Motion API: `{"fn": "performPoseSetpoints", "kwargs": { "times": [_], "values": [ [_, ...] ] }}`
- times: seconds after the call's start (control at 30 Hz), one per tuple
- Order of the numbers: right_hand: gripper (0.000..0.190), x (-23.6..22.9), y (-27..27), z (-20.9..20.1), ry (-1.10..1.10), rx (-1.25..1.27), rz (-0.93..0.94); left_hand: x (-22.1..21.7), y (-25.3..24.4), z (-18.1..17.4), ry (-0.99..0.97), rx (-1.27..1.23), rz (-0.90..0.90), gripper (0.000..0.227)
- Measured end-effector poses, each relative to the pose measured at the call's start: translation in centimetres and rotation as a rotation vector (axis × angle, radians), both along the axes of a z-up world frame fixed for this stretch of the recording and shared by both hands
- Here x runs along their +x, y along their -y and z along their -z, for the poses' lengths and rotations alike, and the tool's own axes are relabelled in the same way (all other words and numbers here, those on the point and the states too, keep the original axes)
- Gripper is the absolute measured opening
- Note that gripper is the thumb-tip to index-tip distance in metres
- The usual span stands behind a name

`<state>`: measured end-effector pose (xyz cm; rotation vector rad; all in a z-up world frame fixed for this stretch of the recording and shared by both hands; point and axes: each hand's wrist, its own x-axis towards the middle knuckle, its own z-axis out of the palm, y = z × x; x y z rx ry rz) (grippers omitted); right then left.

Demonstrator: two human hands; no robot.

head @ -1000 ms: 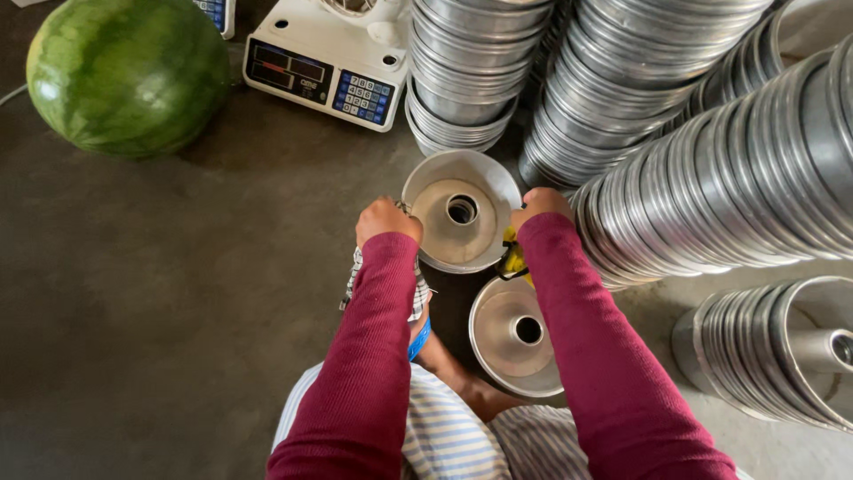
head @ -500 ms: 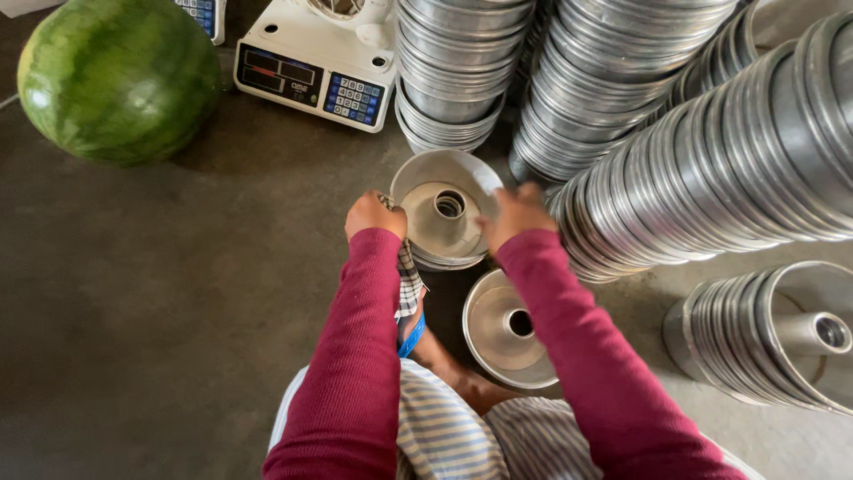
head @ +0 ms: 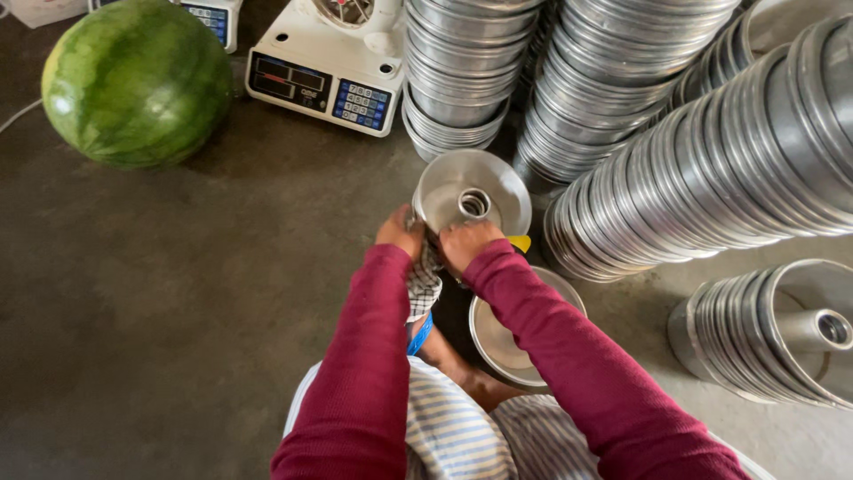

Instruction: The person sits on the floor and wipes multiple silver metal parts with a cloth and a yellow sponge. They pick up each part from a stack, wipe the interior and exterior surfaces, and place the cleaned part onto a separate stack.

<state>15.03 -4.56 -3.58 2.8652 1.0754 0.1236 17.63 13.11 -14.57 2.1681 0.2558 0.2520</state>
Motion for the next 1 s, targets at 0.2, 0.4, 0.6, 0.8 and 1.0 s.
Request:
{"fn": "performPoseSetpoints", "kwargs": {
  "times": [0.2, 0.4, 0.6, 0.8, 1.0],
  "values": [
    [0.018, 0.2, 0.8, 1.3, 0.088, 0.018, -0.055, 0.1, 2.2, 0.9, -0.293, -0.038, -0.077, 0.046],
    [0.017, -0.8, 0.5, -0.2, 0.159, 0.136, -0.084, -0.7, 1.7, -2.1, -0.322, -0.027, -0.011, 0.036],
    [0.02, -0.7, 3.6, -5.4, -0.381, 0.381, 0.346, -2.6, 1.0, -6.2, -0.162, 0.043, -0.181, 0.051],
    [0.04, 4.3, 9.2, -5.2, -0.135, 0.288, 0.672, -2.0, 1.4, -7.8, -0.164, -0.153, -0.184, 0.031],
    [0.043, 8.6, 9.9, -0.3, -0.303, 0.419, 0.82, -2.3, 1.6, -8.3, -0.151, -0.034, -0.246, 0.044]
  ]
}}
